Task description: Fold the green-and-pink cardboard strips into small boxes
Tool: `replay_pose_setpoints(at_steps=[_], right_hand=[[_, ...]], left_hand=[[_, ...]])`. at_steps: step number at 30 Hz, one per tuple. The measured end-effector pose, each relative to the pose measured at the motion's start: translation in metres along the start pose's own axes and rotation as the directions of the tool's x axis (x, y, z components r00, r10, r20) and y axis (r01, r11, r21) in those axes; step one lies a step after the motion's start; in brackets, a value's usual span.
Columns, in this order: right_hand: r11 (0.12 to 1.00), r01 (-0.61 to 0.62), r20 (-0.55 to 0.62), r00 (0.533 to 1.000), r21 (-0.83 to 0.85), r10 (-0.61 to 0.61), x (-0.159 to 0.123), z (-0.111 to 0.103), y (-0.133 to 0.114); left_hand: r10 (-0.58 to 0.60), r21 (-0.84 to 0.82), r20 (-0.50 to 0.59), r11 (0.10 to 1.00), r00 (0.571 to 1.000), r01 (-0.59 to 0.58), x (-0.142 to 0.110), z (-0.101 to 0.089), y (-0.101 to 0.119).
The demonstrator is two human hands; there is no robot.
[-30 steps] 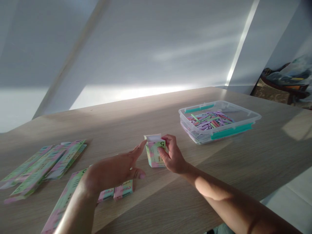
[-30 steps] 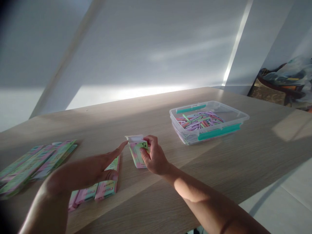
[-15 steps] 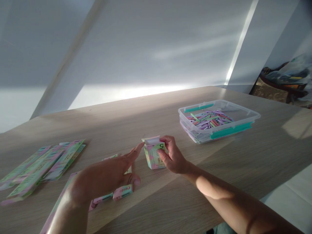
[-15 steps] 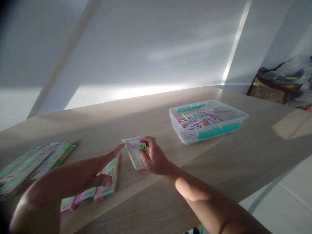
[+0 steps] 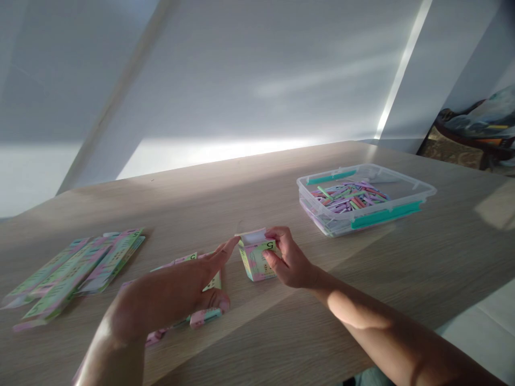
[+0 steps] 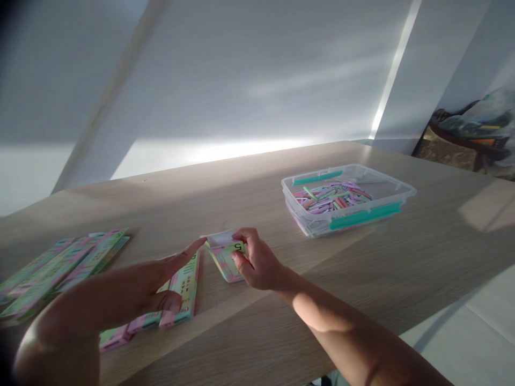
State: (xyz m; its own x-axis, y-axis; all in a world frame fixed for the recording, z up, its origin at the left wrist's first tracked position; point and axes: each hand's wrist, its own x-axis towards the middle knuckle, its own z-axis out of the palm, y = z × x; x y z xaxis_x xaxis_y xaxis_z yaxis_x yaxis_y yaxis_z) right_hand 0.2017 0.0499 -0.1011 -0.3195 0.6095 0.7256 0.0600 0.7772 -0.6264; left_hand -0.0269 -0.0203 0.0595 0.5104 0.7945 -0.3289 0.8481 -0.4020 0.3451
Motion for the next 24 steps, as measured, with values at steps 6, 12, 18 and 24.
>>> replay_pose_setpoints(at_steps=[6, 12, 18, 24], right_hand=[[1.0, 0.005, 0.0, 1.0, 0.005, -0.005, -0.001, 0.0, 0.001], [0.997, 0.071, 0.019, 0.997, -0.03, -0.07, 0.004, -0.003, -0.006], [0.987, 0.16, 0.052, 0.986, -0.017, -0.159, 0.01, -0.007, -0.011], [0.986, 0.159, 0.067, 0.986, -0.047, -0.156, 0.01, -0.006, -0.01]], left_hand=[[0.002, 0.024, -0.016, 1.0, 1.0, -0.002, 0.0, 0.0, -0.007], [0.015, 0.041, 0.007, 0.999, 1.0, -0.015, 0.002, 0.001, -0.002], [-0.106, 0.021, 0.156, 0.994, 0.982, 0.104, 0.0, 0.002, 0.007], [-0.023, 0.055, 0.134, 0.998, 0.991, 0.016, 0.001, 0.006, 0.002]])
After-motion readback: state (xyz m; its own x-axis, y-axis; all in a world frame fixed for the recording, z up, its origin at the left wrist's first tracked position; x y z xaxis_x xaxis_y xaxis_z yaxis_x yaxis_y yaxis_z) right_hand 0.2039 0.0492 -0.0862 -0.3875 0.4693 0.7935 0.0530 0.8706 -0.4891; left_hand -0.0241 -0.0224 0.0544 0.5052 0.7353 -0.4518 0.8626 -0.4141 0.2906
